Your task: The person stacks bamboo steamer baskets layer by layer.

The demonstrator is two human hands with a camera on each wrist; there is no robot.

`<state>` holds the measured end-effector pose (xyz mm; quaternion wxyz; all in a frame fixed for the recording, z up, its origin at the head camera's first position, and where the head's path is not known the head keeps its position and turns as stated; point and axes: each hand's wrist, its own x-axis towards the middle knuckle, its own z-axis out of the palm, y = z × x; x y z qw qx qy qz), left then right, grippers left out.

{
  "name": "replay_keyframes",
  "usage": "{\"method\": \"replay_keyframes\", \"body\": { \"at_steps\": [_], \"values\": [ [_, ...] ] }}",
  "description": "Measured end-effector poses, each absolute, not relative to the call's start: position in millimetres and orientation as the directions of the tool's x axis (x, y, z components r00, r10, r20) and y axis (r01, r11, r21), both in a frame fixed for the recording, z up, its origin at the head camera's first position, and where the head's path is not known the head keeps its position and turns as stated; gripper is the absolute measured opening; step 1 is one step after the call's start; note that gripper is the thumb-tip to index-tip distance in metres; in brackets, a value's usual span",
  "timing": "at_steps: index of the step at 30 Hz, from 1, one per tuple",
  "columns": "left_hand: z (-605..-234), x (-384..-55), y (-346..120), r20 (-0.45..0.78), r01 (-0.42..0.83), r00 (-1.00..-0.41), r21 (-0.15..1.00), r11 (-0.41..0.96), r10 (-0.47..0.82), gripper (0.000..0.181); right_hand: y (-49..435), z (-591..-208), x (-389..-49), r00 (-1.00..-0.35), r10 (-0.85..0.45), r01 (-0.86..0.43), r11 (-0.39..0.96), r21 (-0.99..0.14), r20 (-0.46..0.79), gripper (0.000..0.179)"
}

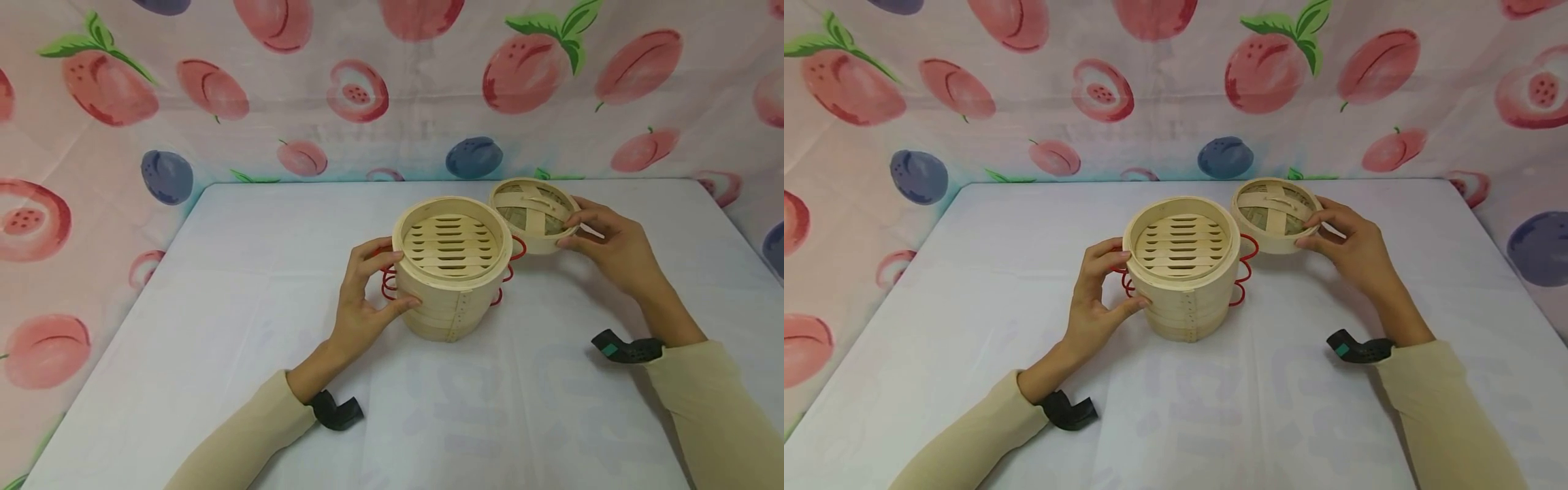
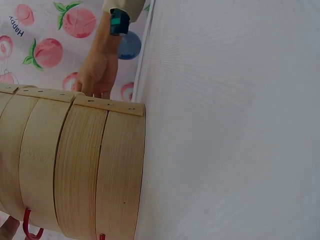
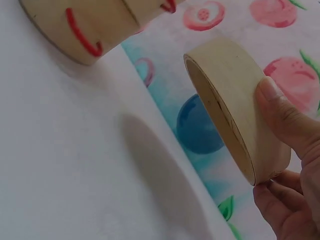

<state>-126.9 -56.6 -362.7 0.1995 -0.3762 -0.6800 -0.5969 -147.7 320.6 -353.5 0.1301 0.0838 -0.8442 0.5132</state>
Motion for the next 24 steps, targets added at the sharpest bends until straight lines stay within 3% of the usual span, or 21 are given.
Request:
{"method": "replay_keyframes", "body": {
  "at_steps": [10, 24],
  "values": [
    [-362.6, -126.3, -56.6, 0.716, 0.746, -0.641, 0.665, 0.008, 0.276, 0.057, 321.1, -330.9, -142.3, -0.942, 0.035, -0.322, 0.172, -0.931, 0.333, 0.025],
    [-362.8, -126.2, -56.3, 0.716, 0.747, -0.642, 0.664, 0.014, 0.275, 0.057, 307.8, -300.1, -134.4, -0.886, 0.078, -0.450, 0.084, -0.889, 0.456, 0.028]
  ]
}}
